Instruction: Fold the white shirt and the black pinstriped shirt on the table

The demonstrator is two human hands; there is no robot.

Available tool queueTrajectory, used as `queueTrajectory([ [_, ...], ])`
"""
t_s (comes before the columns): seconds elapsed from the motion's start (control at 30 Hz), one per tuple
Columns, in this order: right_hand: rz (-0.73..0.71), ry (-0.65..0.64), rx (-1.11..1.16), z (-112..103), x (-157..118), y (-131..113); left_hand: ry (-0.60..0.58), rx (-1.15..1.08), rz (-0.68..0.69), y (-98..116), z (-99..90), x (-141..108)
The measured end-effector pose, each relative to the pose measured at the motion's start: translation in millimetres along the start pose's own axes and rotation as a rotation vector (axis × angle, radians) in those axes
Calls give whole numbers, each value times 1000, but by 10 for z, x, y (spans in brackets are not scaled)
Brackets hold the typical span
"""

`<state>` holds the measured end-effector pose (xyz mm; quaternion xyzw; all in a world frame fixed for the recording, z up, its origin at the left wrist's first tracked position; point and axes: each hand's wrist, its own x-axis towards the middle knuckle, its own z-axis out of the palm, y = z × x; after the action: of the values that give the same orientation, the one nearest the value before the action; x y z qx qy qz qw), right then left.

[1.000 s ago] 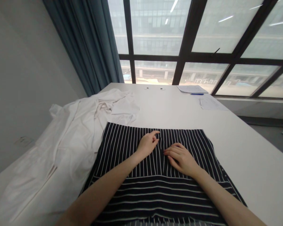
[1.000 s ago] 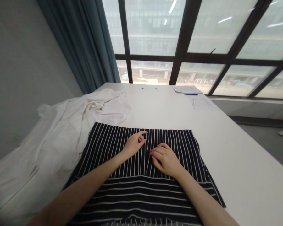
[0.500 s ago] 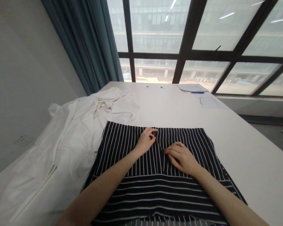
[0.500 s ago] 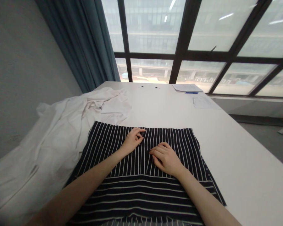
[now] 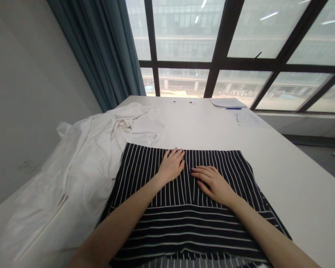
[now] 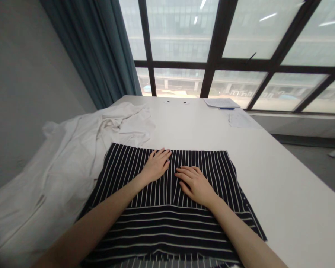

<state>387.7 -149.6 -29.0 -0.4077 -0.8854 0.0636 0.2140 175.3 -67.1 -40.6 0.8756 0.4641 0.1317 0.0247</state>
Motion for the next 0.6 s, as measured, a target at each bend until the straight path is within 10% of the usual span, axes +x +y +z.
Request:
queueTrajectory([
  [0.6, -95, -279, 86, -135, 49, -148, -83, 9, 55, -115, 19, 21],
])
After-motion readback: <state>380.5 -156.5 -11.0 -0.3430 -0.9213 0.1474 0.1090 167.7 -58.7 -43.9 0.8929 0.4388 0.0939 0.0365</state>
